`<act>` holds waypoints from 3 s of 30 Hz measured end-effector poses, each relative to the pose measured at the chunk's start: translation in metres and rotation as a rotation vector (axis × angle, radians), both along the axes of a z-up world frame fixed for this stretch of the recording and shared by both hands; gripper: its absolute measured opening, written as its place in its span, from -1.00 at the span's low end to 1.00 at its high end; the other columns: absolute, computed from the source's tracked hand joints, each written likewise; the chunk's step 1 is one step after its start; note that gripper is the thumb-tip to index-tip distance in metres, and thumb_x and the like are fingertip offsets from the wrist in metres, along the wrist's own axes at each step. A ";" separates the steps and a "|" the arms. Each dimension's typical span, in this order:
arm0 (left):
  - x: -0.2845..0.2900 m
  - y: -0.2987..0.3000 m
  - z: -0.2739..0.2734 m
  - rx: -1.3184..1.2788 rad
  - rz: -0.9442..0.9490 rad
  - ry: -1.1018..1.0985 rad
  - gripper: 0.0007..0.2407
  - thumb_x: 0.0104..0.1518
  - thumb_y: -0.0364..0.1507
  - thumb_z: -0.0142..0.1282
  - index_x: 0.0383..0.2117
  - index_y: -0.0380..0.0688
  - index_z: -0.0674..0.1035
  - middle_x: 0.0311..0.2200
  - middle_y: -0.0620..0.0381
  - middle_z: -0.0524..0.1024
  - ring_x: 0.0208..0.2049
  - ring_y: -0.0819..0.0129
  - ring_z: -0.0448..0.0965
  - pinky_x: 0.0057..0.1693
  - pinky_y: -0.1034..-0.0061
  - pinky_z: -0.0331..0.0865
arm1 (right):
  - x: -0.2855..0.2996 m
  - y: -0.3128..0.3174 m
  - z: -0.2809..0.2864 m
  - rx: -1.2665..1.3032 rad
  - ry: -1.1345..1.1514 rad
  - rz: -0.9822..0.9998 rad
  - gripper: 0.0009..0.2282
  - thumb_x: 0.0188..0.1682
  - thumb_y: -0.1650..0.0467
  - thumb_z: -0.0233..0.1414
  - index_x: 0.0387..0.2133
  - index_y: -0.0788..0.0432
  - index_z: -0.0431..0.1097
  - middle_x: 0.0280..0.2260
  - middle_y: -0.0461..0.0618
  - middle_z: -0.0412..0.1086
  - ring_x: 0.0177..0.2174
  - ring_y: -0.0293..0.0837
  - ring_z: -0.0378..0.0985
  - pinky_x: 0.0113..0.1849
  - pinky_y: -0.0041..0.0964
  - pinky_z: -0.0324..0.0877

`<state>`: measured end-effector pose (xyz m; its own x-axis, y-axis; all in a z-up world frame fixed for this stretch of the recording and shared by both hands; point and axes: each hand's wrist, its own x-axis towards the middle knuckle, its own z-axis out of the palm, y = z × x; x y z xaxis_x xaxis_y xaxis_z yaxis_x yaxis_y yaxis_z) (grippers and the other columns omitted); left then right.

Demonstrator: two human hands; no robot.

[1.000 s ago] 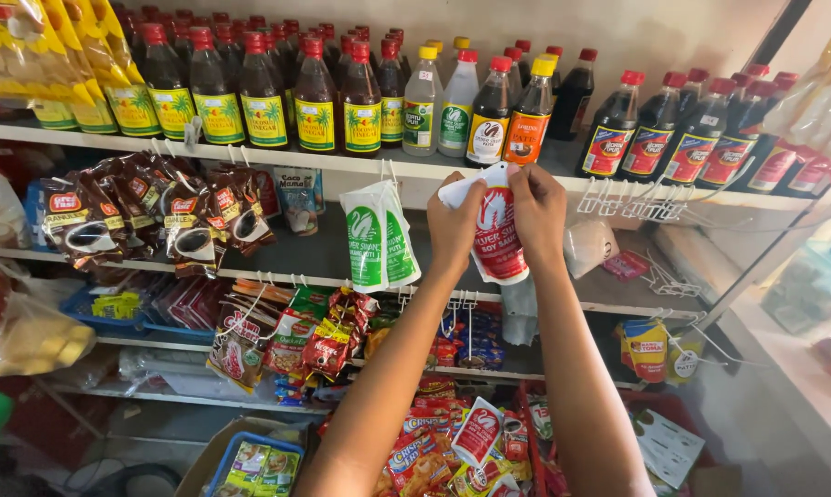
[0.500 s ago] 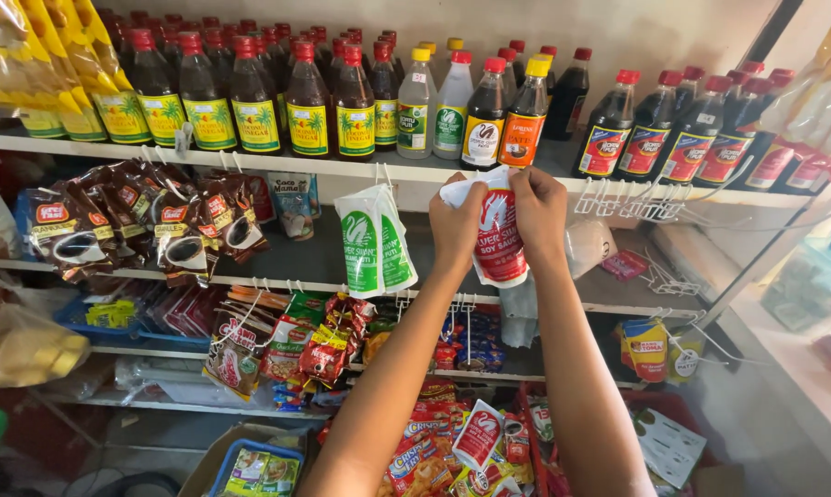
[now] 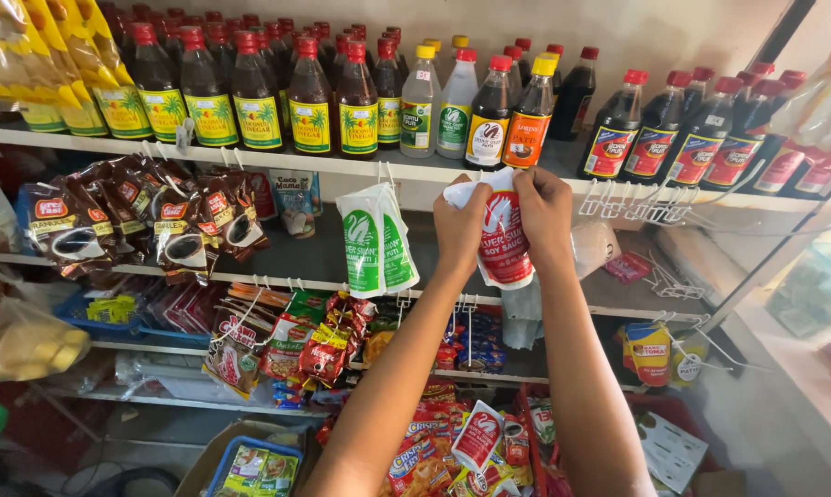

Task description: Hanging condiment pouches on display hooks and organizing snack packets in a storage bin on retail shelves.

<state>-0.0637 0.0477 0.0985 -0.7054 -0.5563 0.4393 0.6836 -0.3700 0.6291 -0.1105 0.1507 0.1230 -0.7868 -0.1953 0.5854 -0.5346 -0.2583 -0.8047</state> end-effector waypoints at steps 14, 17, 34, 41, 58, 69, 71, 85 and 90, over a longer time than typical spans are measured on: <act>-0.036 -0.018 -0.073 -0.057 0.101 -0.138 -0.86 0.12 -0.52 0.13 -0.59 -0.20 0.49 -0.63 0.30 0.42 -0.60 0.63 0.34 -0.45 0.56 0.21 | -0.051 -0.010 -0.078 0.130 0.007 -0.050 -0.74 0.09 0.42 0.05 -0.62 0.23 0.35 -0.63 -0.22 0.27 -0.57 -0.42 0.22 -0.52 -0.40 0.15; -0.046 -0.025 -0.085 -0.061 0.111 -0.194 -0.86 0.12 -0.51 0.14 -0.58 -0.21 0.50 -0.64 0.30 0.41 -0.61 0.62 0.33 -0.45 0.54 0.21 | -0.062 -0.016 -0.092 0.188 0.028 -0.113 -0.74 0.08 0.41 0.06 -0.60 0.28 0.37 -0.64 -0.17 0.28 -0.57 -0.40 0.22 -0.51 -0.37 0.16; -0.081 -0.049 -0.125 -0.108 0.088 -0.419 -0.70 0.07 -0.23 0.31 -0.23 -0.21 0.67 -0.32 0.19 0.68 -0.29 0.49 0.62 -0.09 0.53 0.44 | -0.096 -0.032 -0.117 0.302 0.044 -0.358 -0.68 0.08 0.24 0.13 -0.45 0.32 0.44 -0.63 0.04 0.38 -0.56 -0.32 0.24 -0.48 -0.27 0.26; -0.084 -0.056 -0.163 -0.146 0.122 -0.363 -0.46 0.09 -0.20 0.29 0.11 -0.28 0.41 0.04 -0.03 0.49 0.06 0.32 0.48 0.14 0.45 0.35 | -0.062 -0.015 -0.118 0.304 0.124 -0.290 -0.75 0.11 0.29 0.07 -0.21 0.29 0.47 -0.42 0.02 0.51 -0.45 -0.27 0.49 -0.33 -0.33 0.40; 0.096 0.059 -0.281 -0.709 -0.124 -0.387 -0.85 0.22 -0.54 0.08 -0.11 -0.20 0.53 -0.02 0.03 0.40 0.11 0.19 0.47 0.22 0.35 0.47 | 0.082 0.148 -0.350 0.324 -0.237 -0.296 -0.83 0.09 0.42 0.07 -0.10 0.20 0.41 -0.17 -0.13 0.42 -0.18 -0.31 0.51 -0.16 -0.42 0.42; 0.119 0.084 -0.407 -0.961 0.101 -0.492 -0.71 0.08 -0.61 0.10 -0.04 -0.18 0.53 0.01 -0.03 0.49 0.13 -0.03 0.44 0.28 0.18 0.28 | 0.142 0.222 -0.585 0.295 -0.711 -0.012 -0.80 0.05 0.43 0.06 -0.07 0.19 0.41 -0.23 -0.12 0.50 -0.21 -0.28 0.51 -0.16 -0.37 0.43; 0.126 0.081 -0.475 -0.936 0.073 -0.572 -0.71 0.09 -0.60 0.12 -0.04 -0.17 0.53 0.01 -0.02 0.49 0.12 -0.02 0.45 0.27 0.20 0.31 | 0.149 0.225 -0.634 0.251 -0.673 0.039 -0.82 0.05 0.43 0.08 -0.10 0.21 0.40 -0.19 -0.10 0.50 -0.17 -0.25 0.53 -0.11 -0.34 0.45; 0.114 0.063 -0.613 -0.832 0.114 -0.804 -0.63 0.10 -0.59 0.14 0.08 -0.15 0.51 0.01 -0.10 0.51 0.07 -0.01 0.54 0.17 0.30 0.44 | 0.141 0.192 -0.693 0.360 -0.865 0.135 -0.59 -0.17 0.61 0.07 0.01 0.17 0.46 -0.12 -0.10 0.47 -0.09 -0.25 0.49 -0.07 -0.31 0.41; 0.081 0.067 -0.628 -0.856 0.217 -0.697 -0.68 0.18 -0.51 0.20 0.08 -0.20 0.51 0.03 -0.15 0.54 0.06 -0.03 0.55 0.13 0.25 0.45 | 0.110 0.152 -0.645 -0.066 -1.234 0.132 -0.65 0.10 0.47 -0.01 0.17 0.27 0.27 0.06 -0.04 0.42 0.05 -0.09 0.50 0.00 -0.27 0.42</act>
<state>0.0177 0.1145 -0.5298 -0.8711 -0.4013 0.2830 0.0807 0.4515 0.8886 -0.0007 0.3024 -0.5224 -0.7947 -0.3135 -0.5197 0.6031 -0.3112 -0.7345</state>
